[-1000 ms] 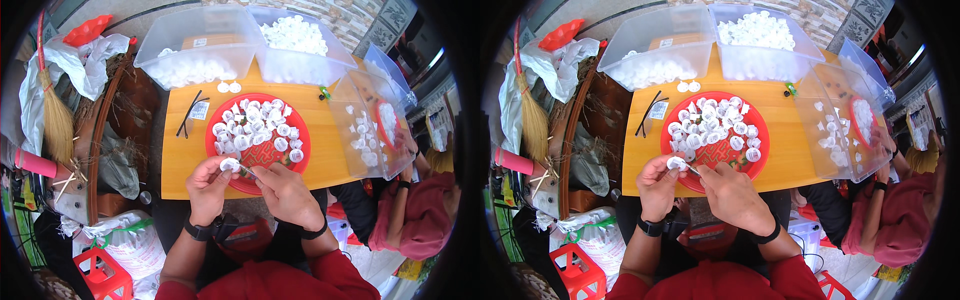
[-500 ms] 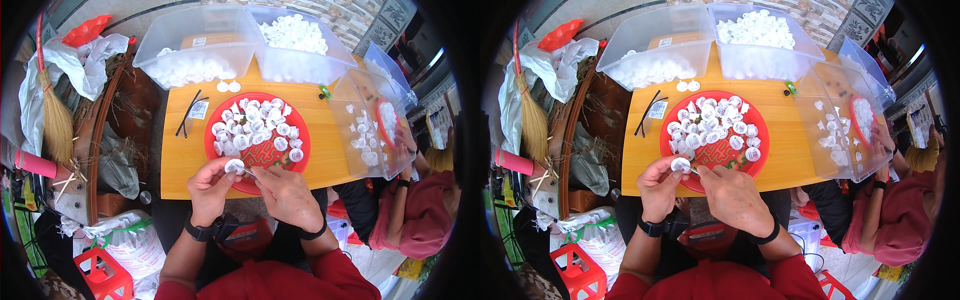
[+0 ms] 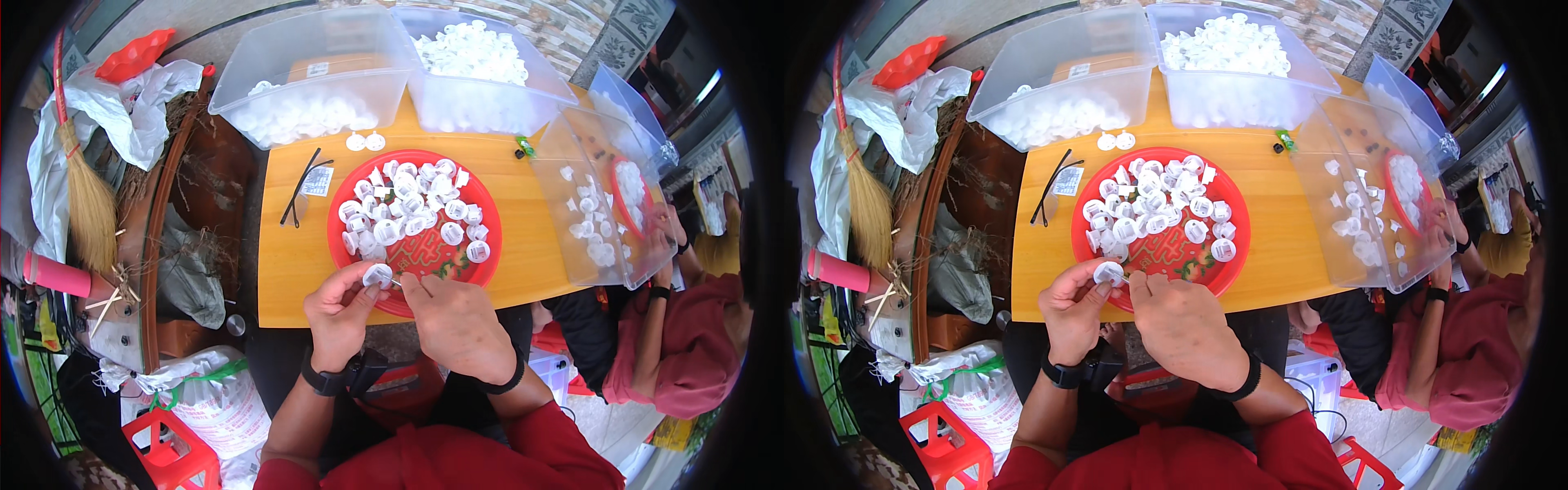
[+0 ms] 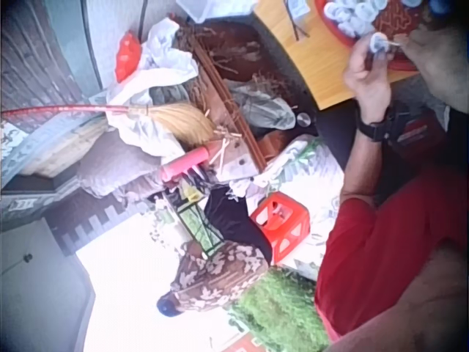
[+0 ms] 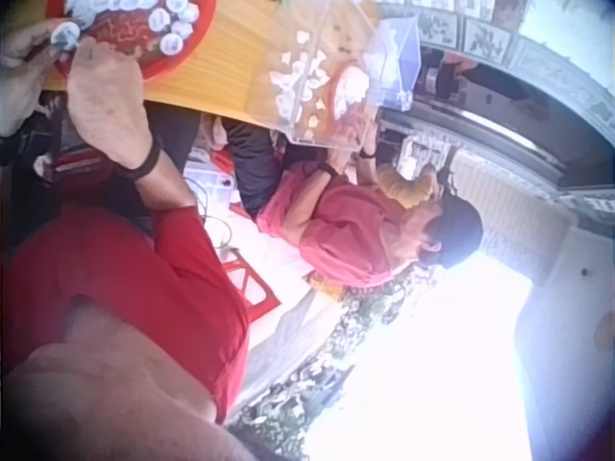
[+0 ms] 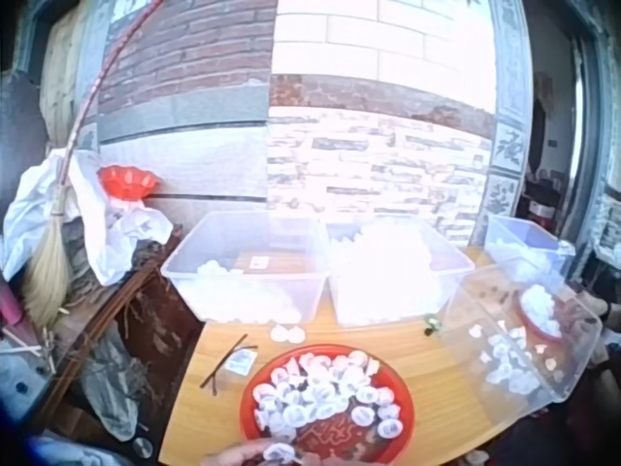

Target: Assembling small white plastic components by fitting them together at a workshop table.

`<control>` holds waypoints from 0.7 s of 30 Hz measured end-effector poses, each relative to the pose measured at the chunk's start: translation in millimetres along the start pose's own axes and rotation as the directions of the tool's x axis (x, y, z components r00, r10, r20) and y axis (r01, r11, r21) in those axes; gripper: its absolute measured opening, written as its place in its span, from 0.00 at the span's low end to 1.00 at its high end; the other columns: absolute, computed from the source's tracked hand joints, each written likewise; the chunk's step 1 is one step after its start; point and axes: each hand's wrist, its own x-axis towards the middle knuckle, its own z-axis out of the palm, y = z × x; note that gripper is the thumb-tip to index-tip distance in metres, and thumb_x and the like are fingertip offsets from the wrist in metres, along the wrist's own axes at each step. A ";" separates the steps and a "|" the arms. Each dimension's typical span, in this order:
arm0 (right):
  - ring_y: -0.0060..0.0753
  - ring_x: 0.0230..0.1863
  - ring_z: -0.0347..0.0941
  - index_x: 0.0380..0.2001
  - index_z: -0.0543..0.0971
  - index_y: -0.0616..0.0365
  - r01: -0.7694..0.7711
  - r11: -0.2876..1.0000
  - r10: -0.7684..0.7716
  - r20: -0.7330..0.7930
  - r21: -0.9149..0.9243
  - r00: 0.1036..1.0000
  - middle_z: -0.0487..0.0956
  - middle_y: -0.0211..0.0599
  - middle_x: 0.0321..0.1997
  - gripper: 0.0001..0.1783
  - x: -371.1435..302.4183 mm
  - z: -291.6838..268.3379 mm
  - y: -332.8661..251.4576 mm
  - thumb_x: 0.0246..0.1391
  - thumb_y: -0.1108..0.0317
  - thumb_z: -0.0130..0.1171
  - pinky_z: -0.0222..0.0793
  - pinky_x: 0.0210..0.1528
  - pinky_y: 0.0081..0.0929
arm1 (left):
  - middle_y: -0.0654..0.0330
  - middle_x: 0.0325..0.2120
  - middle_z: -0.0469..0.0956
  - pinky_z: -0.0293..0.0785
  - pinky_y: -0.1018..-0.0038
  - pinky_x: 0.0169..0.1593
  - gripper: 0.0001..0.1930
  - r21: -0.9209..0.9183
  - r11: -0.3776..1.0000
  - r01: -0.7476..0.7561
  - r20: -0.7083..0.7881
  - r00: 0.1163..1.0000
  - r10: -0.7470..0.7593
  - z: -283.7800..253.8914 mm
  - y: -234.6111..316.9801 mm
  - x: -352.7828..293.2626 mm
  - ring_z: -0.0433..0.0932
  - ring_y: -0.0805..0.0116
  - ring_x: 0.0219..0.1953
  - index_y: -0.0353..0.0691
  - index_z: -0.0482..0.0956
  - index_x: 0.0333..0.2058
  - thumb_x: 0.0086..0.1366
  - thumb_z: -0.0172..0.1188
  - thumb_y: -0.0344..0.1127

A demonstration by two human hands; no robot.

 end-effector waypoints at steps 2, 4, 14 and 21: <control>0.35 0.23 0.72 0.31 0.71 0.68 0.011 0.999 -0.010 0.030 -0.044 1.000 0.71 0.40 0.22 0.13 1.1 -3.1 -2.5 0.38 0.73 0.52 0.67 0.22 0.28 | 0.56 0.35 0.76 0.75 0.77 0.40 0.13 0.030 0.999 -0.022 -0.003 1.000 0.022 1.1 -1.5 -0.2 0.76 0.72 0.36 0.28 0.73 0.42 0.57 0.51 0.15; 0.34 0.23 0.72 0.30 0.70 0.68 0.027 0.996 -0.022 0.061 -0.083 0.998 0.71 0.39 0.22 0.12 2.1 -3.6 -3.3 0.38 0.72 0.52 0.67 0.22 0.27 | 0.56 0.34 0.77 0.75 0.77 0.40 0.14 0.055 0.998 -0.022 -0.033 0.999 0.023 2.2 -2.6 -0.6 0.76 0.73 0.35 0.29 0.73 0.42 0.56 0.51 0.15; 0.47 0.26 0.72 0.41 0.72 0.66 -0.123 0.830 0.198 -0.082 0.544 0.977 0.73 0.49 0.25 0.13 -2.6 19.1 4.6 0.49 0.78 0.50 0.66 0.26 0.32 | 0.53 0.35 0.77 0.75 0.75 0.42 0.15 -0.149 0.988 -0.038 -0.115 0.993 0.021 1.1 -0.6 3.5 0.77 0.70 0.35 0.27 0.72 0.43 0.55 0.54 0.15; 0.48 0.25 0.71 0.41 0.72 0.65 -0.160 0.761 0.242 -0.047 0.629 0.969 0.71 0.50 0.22 0.13 -1.2 24.2 -0.5 0.50 0.78 0.50 0.65 0.26 0.30 | 0.53 0.35 0.77 0.75 0.75 0.43 0.15 -0.213 0.976 -0.056 -0.145 0.989 0.025 1.5 -0.3 2.6 0.77 0.70 0.36 0.27 0.73 0.42 0.54 0.55 0.15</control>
